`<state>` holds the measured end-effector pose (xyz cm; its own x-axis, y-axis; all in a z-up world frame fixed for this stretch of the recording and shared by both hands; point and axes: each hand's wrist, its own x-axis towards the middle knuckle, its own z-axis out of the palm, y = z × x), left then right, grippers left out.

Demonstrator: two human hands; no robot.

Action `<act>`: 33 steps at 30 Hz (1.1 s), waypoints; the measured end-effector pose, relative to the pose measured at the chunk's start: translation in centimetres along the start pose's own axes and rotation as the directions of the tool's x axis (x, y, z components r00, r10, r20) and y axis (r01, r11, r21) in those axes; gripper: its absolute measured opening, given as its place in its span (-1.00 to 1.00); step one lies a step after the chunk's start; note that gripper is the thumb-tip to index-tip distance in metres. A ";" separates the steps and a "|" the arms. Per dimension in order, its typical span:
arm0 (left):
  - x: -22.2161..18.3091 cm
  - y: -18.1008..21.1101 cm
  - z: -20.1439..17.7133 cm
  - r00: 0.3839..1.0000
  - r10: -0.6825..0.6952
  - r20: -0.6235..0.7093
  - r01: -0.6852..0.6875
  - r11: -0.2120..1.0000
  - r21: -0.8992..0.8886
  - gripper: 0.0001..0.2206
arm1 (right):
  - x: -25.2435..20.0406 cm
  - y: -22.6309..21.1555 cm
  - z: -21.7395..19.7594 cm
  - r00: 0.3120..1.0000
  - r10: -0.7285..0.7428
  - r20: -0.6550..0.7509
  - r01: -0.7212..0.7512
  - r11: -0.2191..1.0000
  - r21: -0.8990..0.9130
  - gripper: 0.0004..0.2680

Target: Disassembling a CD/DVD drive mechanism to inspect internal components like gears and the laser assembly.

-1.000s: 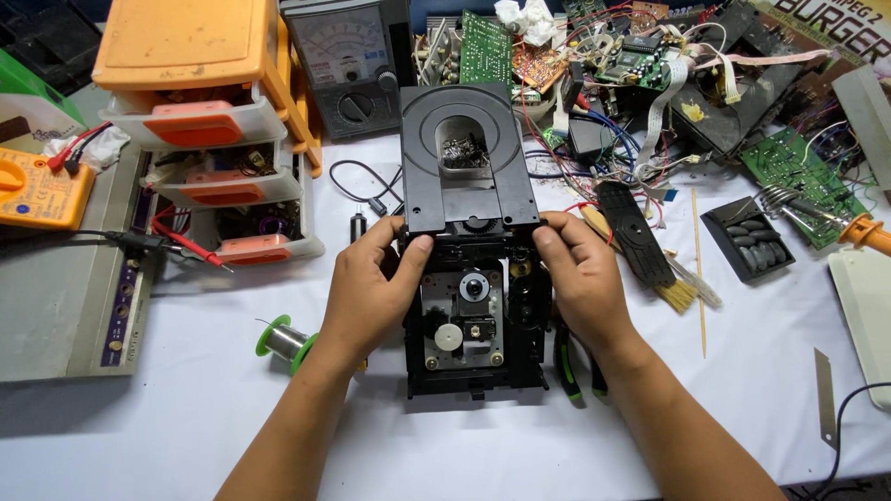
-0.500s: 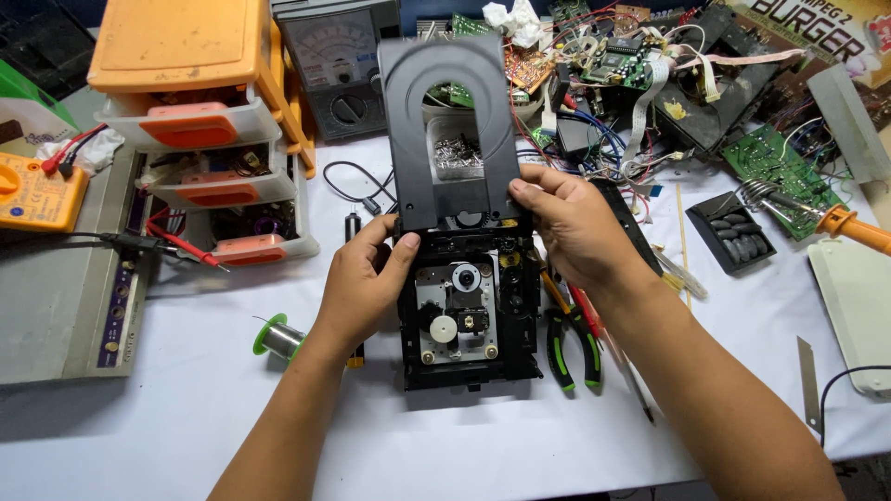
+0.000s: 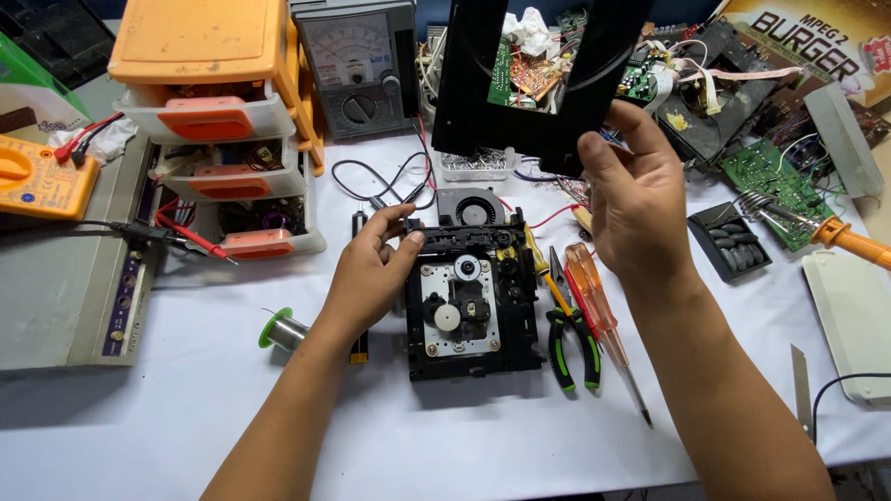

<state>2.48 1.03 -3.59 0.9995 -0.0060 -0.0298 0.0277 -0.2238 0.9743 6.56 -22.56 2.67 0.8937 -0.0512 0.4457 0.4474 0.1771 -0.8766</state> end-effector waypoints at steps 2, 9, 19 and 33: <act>-0.2 0.7 0.0 1.000 -0.005 0.003 0.005 1.000 0.017 -0.63 | -0.3 -1.0 0.6 0.998 -0.056 0.011 0.056 0.998 -0.025 -0.81; -1.2 3.6 -0.1 0.997 0.072 -0.015 -0.067 0.970 0.236 -0.56 | -1.1 -2.3 1.0 0.984 -0.173 0.052 0.179 0.975 -0.135 -0.81; -1.7 3.8 -2.6 0.978 0.037 0.205 0.103 0.770 -0.630 -0.42 | -1.8 -2.7 -0.2 0.848 -0.432 0.307 0.525 0.609 -0.594 -0.85; -2.3 4.1 -2.8 0.962 0.144 0.233 0.104 0.594 -0.797 -0.47 | -2.8 -2.4 -0.3 0.887 -0.271 0.375 0.462 0.520 -0.718 -0.62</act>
<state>0.34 2.83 1.06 0.9625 -0.2647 0.0592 0.1306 0.6436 0.7541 3.00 -23.11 3.47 0.6585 0.2747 0.7006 0.6704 -0.6372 -0.3802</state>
